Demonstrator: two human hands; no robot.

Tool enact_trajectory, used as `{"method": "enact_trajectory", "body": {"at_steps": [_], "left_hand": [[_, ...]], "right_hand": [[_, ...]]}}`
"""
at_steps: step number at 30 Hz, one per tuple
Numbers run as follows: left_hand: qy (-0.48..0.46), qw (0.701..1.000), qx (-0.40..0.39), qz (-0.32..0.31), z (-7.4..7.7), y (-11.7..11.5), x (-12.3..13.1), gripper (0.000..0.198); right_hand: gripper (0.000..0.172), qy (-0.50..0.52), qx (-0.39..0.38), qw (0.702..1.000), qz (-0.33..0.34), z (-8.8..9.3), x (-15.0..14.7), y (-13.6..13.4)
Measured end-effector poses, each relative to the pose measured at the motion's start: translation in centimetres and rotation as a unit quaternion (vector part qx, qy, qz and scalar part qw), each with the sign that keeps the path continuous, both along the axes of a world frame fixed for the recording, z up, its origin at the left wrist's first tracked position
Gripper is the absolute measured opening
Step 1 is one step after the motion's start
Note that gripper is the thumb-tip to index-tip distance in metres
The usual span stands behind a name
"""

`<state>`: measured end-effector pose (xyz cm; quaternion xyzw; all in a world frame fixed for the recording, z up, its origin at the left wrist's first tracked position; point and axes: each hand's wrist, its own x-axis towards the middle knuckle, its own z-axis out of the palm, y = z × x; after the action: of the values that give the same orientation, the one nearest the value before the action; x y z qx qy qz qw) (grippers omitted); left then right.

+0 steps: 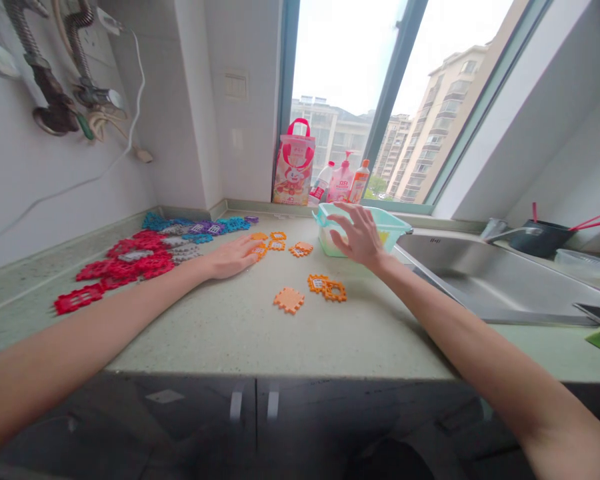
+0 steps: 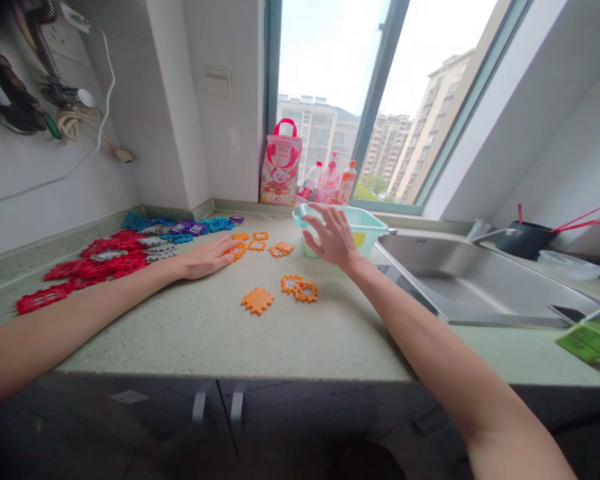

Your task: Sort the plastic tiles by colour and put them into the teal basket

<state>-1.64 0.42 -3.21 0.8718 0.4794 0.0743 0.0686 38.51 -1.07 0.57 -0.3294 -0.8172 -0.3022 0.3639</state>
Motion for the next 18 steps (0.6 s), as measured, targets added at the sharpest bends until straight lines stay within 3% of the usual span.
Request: {"method": "enact_trajectory", "body": {"at_steps": [4, 8, 10, 13, 18], "left_hand": [[-0.059, 0.997, 0.030, 0.035, -0.7, 1.5, 0.5, 0.089], [-0.040, 0.997, 0.033, 0.050, -0.6, 3.7, 1.7, 0.094], [-0.023, 0.999, 0.039, 0.030, -0.5, 4.6, 2.4, 0.087], [-0.007, 0.998, 0.062, -0.004, -0.5, 5.6, 3.0, 0.077], [0.015, 0.997, 0.063, -0.033, -0.6, 5.7, 2.8, 0.076]], "right_hand": [[0.038, -0.045, -0.144, 0.980, 0.130, -2.3, -4.1, -0.2], [0.062, 0.025, -0.325, 0.943, 0.070, -4.8, -6.3, 1.2], [0.059, 0.024, -0.394, 0.918, 0.047, -5.5, -6.5, 1.7], [0.043, 0.001, -0.426, 0.902, 0.074, -5.4, -6.2, 1.4], [0.033, 0.024, -0.424, 0.893, 0.151, -4.4, -6.0, 0.0]]}}
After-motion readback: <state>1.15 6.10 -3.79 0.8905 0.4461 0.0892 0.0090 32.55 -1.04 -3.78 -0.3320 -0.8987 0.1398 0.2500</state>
